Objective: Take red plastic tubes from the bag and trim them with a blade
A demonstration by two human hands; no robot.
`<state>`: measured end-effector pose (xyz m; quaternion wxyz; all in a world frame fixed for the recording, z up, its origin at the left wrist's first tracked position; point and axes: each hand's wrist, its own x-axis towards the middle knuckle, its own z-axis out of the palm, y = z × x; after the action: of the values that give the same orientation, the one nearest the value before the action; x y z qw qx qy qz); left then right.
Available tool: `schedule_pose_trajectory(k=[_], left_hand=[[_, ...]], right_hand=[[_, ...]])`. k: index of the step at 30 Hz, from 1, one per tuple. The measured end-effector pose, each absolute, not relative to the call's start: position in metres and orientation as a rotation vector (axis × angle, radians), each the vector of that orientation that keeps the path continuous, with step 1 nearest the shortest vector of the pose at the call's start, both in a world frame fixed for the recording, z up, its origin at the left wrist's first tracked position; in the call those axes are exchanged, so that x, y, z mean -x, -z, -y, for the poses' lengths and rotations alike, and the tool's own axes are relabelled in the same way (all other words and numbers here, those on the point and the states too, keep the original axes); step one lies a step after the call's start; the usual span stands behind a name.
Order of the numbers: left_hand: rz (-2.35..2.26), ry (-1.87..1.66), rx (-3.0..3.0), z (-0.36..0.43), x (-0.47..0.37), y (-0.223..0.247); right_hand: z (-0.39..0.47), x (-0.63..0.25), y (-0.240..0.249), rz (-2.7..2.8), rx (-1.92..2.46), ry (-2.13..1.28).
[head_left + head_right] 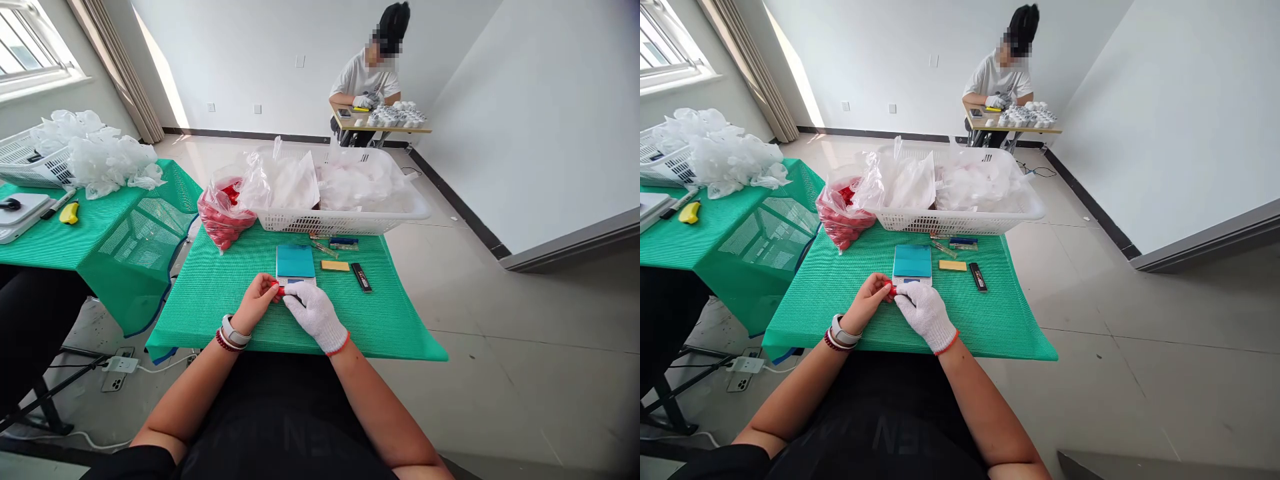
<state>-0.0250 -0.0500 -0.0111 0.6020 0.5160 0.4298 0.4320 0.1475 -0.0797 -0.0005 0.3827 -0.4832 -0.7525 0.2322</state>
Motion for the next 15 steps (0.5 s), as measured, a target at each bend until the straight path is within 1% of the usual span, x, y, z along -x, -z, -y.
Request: schedule_pose_trajectory(k=[15], left_hand=[[-0.996,-0.998,-1.204,0.0493,0.0253,0.0149]], right_hand=[[0.0792,-0.1482,0.0046,1.897,1.212,-0.617]])
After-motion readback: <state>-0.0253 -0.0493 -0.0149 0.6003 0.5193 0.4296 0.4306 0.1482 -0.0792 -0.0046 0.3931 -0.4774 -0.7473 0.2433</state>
